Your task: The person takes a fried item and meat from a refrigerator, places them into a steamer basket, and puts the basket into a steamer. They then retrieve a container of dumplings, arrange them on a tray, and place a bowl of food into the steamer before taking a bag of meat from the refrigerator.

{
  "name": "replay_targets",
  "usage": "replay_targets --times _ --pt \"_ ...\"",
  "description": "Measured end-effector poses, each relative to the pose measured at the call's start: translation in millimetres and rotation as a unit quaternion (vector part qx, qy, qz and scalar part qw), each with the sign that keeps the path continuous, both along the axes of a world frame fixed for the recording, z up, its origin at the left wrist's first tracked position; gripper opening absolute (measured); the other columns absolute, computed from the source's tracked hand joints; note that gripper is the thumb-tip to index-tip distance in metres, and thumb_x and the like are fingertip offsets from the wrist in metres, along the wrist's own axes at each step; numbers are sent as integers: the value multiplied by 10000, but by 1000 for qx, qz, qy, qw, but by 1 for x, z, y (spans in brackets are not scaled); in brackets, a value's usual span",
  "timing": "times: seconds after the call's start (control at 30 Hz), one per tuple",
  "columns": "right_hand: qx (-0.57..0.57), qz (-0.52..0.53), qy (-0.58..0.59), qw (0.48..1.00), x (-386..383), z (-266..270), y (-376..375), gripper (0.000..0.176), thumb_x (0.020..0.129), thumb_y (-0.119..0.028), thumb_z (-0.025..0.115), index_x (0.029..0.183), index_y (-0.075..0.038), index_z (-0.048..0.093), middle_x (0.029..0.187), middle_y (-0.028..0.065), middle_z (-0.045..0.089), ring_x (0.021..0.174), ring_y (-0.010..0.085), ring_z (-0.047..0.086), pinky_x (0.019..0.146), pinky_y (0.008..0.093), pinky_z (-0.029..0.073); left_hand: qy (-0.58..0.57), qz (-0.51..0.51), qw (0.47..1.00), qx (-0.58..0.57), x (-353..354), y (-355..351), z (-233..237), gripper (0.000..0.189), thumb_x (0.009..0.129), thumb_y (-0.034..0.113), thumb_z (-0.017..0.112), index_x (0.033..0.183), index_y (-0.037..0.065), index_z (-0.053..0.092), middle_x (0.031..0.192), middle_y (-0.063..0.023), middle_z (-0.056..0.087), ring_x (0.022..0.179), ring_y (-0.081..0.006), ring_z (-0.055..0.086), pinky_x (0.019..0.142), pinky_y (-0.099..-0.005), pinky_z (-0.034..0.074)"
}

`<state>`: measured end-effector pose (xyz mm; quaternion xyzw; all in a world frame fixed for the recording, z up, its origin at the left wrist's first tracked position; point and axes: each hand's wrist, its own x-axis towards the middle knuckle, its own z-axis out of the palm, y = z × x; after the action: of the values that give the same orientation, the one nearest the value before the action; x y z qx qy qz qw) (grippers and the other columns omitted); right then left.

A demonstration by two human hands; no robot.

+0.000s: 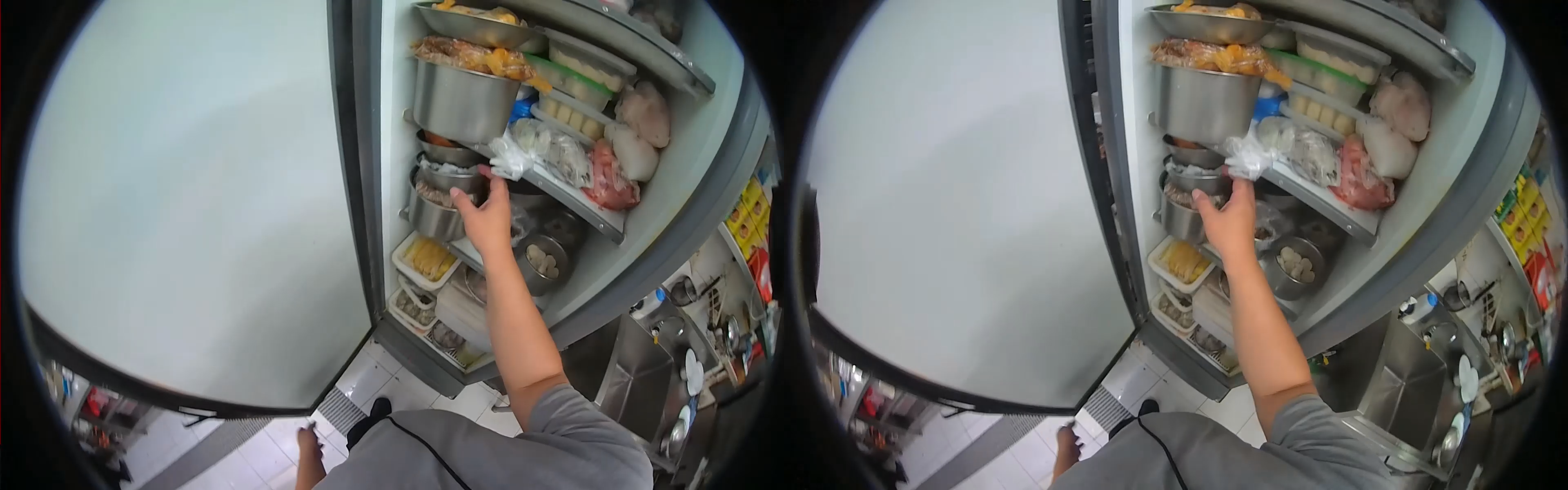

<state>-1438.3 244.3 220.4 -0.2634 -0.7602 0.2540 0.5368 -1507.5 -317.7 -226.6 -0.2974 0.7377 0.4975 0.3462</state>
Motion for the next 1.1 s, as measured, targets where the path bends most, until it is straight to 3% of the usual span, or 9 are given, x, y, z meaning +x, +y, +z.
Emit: replay_targets --times 0.1,0.23,0.37,0.57,0.77,0.87,1.0,1.07,1.1 --pt "10 -49 37 998 -5 0 -5 716 824 -239 842 1405 5 500 1367 243 578 1285 339 566 1094 439 434 69 -206 972 92 -27 30 -32 711 883 217 757 1468 -69 469 1149 -209 731 960 -261 697 843 -375 547" --pt "105 -124 8 987 27 14 -50 472 835 -165 807 1235 -3 615 1324 210 624 1219 372 603 1037 431 471 204 -392 878 182 -78 135 61 580 918 146 731 1420 -68 533 1321 -210 655 1147 -271 653 1034 -376 499" --pt "254 -105 -16 961 46 84 -81 310 857 -115 770 1136 -17 679 1218 172 685 1140 324 647 944 399 522 280 -482 769 314 -116 243 145 530 950 147 728 1424 -10 551 1314 -143 653 1199 -232 628 1044 -355 486" --pt "268 -128 42 954 31 205 -43 423 868 -157 773 1249 -7 666 1215 181 684 1134 325 648 975 408 521 297 -487 652 499 -101 343 307 500 961 94 700 1428 9 545 1309 -140 667 1194 -207 640 1036 -353 491" --pt "201 -113 -145 962 11 278 -18 692 973 -643 511 1169 -25 751 1103 178 745 1093 366 681 971 450 514 411 -492 550 535 -96 381 425 512 947 60 691 1432 9 534 1344 -123 644 1212 -210 624 1044 -357 483" --pt "152 -205 -364 896 -4 315 -21 676 953 -660 507 1119 -64 780 1009 141 771 1051 353 701 930 445 530 610 -390 464 510 -102 406 485 557 912 67 715 1437 23 532 1444 -135 566 1307 -232 562 1074 -383 460" --pt "134 -165 -425 880 -28 344 -12 662 837 -590 693 1134 -3 768 1021 223 746 977 315 702 906 415 525 834 -201 323 400 -99 436 595 605 905 112 737 1470 37 531 1560 -195 461 1444 -312 451 1143 -440 392" --pt "120 -119 -561 810 -35 360 -2 655 925 -446 660 1488 -126 561 1285 230 705 1173 386 682 980 497 498 870 -162 277 375 -104 459 630 579 925 174 738 1463 60 556 1550 -223 469 1426 -370 463 1152 -459 383" --pt "62 -81 -552 827 -25 367 -18 641 904 -406 687 1429 -54 583 1228 247 713 1128 367 691 942 498 511 867 -166 280 377 -108 475 639 579 925 174 738 1463 60 556 1550 -223 469 1426 -370 463 1152 -459 383"
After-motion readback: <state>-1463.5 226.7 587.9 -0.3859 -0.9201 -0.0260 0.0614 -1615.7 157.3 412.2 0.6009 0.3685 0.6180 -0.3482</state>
